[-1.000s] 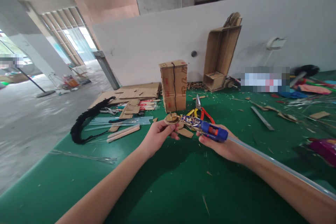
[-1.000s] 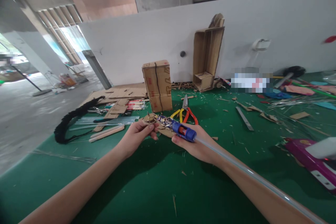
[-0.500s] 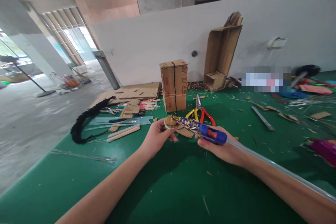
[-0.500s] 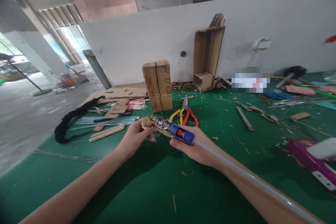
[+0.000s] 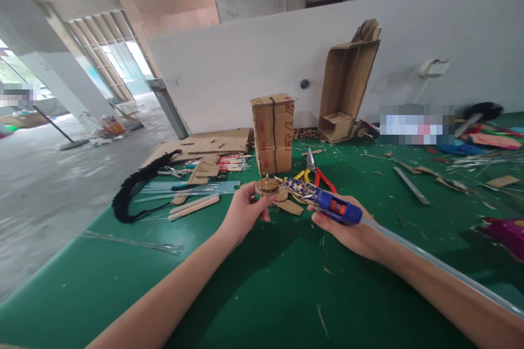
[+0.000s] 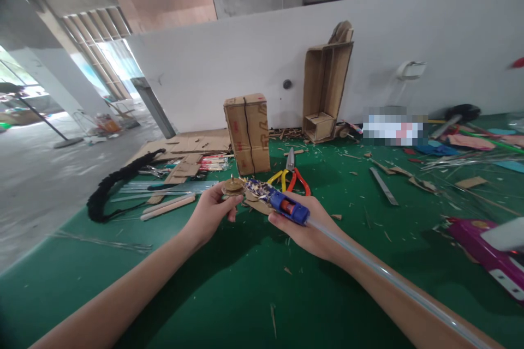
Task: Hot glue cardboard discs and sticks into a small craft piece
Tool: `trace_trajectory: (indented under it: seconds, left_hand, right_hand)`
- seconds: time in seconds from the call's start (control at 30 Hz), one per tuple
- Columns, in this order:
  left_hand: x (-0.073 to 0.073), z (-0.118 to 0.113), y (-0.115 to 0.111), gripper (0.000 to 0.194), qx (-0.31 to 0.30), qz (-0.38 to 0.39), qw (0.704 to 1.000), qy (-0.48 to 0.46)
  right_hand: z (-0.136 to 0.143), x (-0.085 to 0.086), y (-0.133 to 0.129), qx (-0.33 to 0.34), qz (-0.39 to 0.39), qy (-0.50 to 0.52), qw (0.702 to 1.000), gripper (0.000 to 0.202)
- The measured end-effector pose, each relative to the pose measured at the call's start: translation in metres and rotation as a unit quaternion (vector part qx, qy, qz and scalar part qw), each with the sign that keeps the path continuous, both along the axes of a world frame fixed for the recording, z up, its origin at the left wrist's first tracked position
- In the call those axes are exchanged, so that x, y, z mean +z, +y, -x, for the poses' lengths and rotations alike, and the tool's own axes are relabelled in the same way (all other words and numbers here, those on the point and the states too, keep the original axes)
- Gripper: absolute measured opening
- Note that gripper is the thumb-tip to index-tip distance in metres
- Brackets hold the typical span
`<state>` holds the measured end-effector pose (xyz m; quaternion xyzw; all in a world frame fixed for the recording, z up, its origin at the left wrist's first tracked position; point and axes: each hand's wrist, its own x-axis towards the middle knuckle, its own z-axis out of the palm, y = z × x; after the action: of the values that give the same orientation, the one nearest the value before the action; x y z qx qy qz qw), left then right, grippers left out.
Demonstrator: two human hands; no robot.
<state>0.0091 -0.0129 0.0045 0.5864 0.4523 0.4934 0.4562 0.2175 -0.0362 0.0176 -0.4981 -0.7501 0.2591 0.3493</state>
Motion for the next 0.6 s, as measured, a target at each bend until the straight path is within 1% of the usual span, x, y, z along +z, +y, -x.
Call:
trace_trajectory:
  seconds: [0.1,0.23,0.3,0.4,0.6]
  left_hand:
    - [0.0007,-0.0015,-0.0017,0.024,-0.01,0.007,1.0,-0.026]
    - [0.0005,-0.0033,-0.0037,0.025,-0.054,0.021,0.996,-0.068]
    - [-0.0008,-0.004,-0.0043,0.024,-0.069,0.031,0.993,-0.085]
    - [-0.0031,-0.0048,-0.0051,0.023,-0.077,0.04,0.991,-0.105]
    - [-0.005,-0.0049,-0.0062,0.028,-0.077,0.04,0.992,-0.093]
  right_hand:
    - [0.0028,0.0007,-0.0006,0.015,0.011,0.014,1.0,0.02]
    - [0.0051,-0.0007,0.0,0.038,0.023,0.053,0.998,0.017]
    - [0.0051,-0.0017,0.0011,0.057,0.029,0.056,0.996,0.019]
    - [0.0049,-0.0021,0.0031,0.087,0.037,0.042,0.995,0.021]
    - [0.0058,-0.0021,0.0036,0.095,0.039,0.038,0.994,0.023]
